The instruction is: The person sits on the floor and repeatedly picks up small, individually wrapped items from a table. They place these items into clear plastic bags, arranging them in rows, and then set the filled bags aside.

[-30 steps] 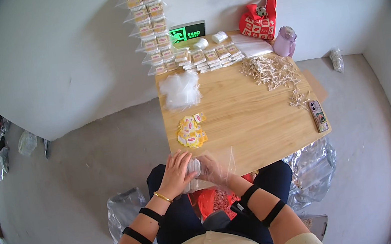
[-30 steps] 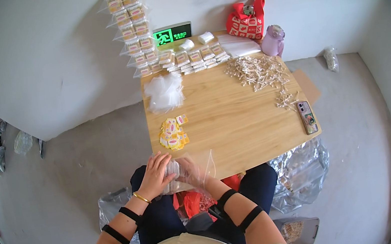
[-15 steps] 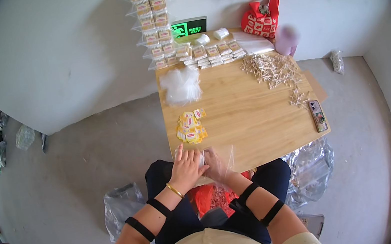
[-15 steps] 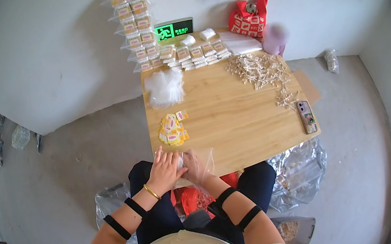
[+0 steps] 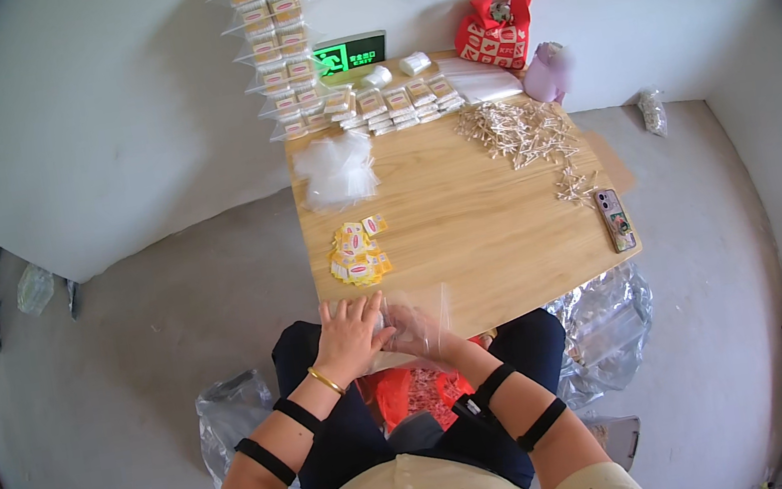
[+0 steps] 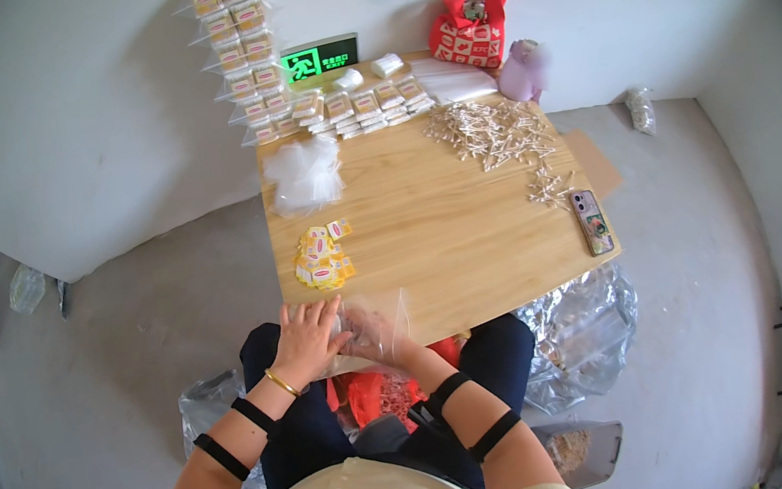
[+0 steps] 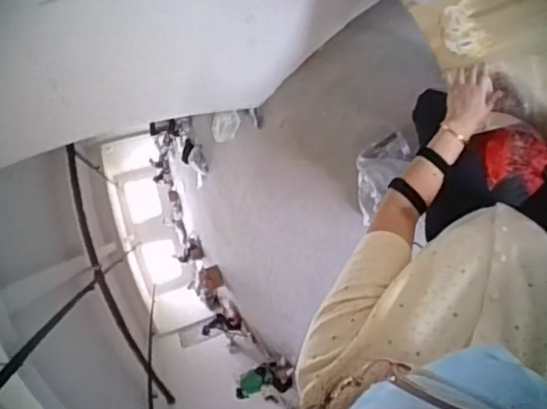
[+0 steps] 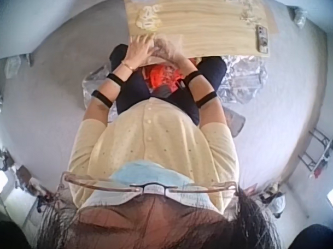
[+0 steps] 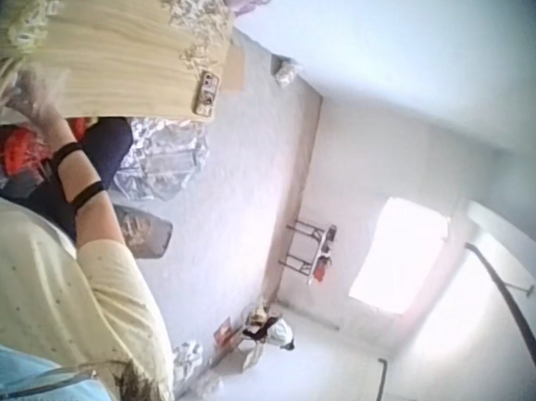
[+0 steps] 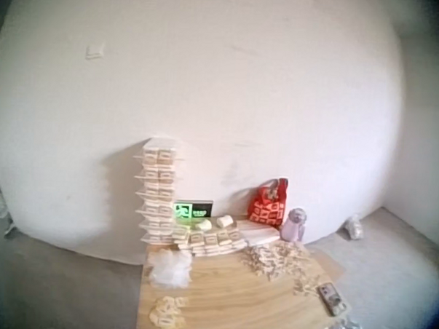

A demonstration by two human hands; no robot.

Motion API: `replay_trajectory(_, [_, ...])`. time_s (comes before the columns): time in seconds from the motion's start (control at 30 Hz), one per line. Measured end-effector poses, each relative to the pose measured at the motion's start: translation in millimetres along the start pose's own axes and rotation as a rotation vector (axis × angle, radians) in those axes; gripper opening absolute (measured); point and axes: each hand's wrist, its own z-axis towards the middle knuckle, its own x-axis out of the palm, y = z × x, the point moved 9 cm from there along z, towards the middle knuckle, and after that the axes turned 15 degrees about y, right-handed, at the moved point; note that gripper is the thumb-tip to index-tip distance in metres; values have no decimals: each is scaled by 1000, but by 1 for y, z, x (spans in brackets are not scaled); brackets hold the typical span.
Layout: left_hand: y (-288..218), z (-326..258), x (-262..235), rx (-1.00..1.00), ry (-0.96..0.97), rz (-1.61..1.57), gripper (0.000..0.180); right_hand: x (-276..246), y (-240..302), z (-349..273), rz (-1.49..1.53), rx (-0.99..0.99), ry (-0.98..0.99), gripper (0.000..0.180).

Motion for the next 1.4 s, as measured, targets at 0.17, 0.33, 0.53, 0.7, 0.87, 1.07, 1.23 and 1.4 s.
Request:
replay_trajectory(0.17, [-1, 2, 1, 10, 47, -7, 63, 12, -33, 15, 175, 227, 182, 56])
replay_trajectory(0.33, [-13, 9, 7, 72, 7, 6, 61, 18, -37, 14, 624, 30, 33, 55])
replay_trajectory(0.53, [-34, 10, 10, 83, -58, -88, 69, 27, -57, 16, 783, 21, 113, 62])
replay_trajectory(0.7, [-54, 12, 13, 153, -58, -225, 75, 32, -62, 13, 853, 10, 144, 62])
replay_trajectory(0.87, [-62, 14, 5, 293, -50, -543, 67, 27, -61, 11, 833, 7, 154, 59])
replay_trajectory(1.07, [-9, -7, -31, 250, -126, -926, 46, 31, -52, 13, 757, -7, 161, 56])
replay_trajectory(1.23, [36, -39, -16, -36, -90, -204, 53, 37, -40, 14, 1001, 120, 176, 58])
replay_trajectory(1.4, [30, -29, 6, -3, 7, -193, 63, 38, -56, 14, 1042, 28, 177, 61])
